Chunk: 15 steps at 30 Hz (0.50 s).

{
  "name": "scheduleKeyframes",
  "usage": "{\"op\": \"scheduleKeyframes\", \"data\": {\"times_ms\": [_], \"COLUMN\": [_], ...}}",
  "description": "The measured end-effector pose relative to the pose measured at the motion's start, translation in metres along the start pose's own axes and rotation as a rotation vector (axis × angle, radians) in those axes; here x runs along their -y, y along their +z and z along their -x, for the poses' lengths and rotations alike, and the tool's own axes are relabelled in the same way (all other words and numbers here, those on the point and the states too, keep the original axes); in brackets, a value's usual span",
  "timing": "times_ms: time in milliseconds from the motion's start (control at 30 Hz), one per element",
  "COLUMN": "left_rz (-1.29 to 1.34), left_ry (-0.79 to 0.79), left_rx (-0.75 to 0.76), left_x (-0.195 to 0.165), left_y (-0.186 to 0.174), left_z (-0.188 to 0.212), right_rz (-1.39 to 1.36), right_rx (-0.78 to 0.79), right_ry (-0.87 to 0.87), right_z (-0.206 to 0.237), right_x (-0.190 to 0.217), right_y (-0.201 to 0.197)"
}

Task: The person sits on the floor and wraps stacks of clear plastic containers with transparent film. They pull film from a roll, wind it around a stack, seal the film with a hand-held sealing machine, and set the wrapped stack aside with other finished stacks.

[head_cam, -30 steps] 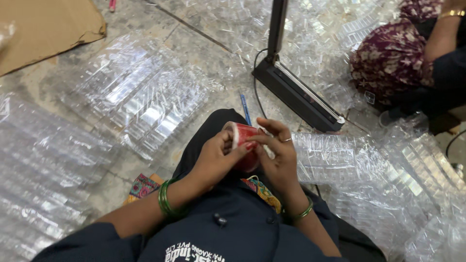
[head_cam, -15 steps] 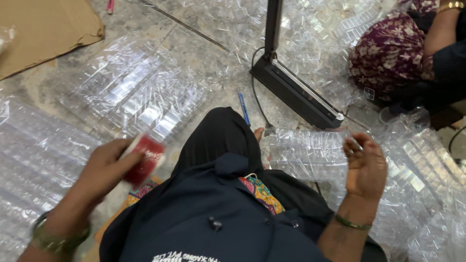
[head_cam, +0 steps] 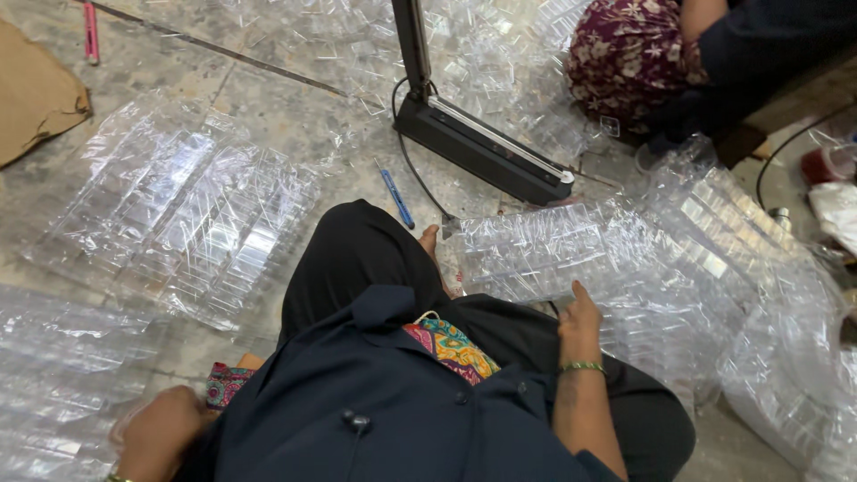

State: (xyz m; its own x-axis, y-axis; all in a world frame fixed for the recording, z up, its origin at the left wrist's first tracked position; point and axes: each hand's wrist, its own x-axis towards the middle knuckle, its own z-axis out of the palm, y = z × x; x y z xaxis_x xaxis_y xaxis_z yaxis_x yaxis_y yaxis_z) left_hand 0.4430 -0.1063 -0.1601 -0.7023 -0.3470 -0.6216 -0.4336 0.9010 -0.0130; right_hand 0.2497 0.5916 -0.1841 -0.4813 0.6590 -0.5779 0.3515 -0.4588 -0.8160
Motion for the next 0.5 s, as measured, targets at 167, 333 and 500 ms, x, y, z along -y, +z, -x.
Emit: {"op": "scheduleKeyframes", "data": {"times_ms": [167, 333, 500], "left_rz": [-0.112, -0.105, -0.094], "left_ry": [0.020, 0.104, 0.153], "left_rx": [-0.004, -0.147, -0.178], "left_x": [-0.008, -0.031, -0.052], "left_y": [-0.042, -0.069, -0.083], "left_z": [-0.013, 0.003, 0.017], "right_rz": [-0.207, -0.315, -0.460], "right_rx": [0.185, 0.115, 0.209], "right_ry": [0.085, 0.154, 0.117], "right_z": [0.008, 0.014, 0.019], "right_x": [0.018, 0.030, 0.030], "right_y": [0.021, 0.036, 0.043]}}
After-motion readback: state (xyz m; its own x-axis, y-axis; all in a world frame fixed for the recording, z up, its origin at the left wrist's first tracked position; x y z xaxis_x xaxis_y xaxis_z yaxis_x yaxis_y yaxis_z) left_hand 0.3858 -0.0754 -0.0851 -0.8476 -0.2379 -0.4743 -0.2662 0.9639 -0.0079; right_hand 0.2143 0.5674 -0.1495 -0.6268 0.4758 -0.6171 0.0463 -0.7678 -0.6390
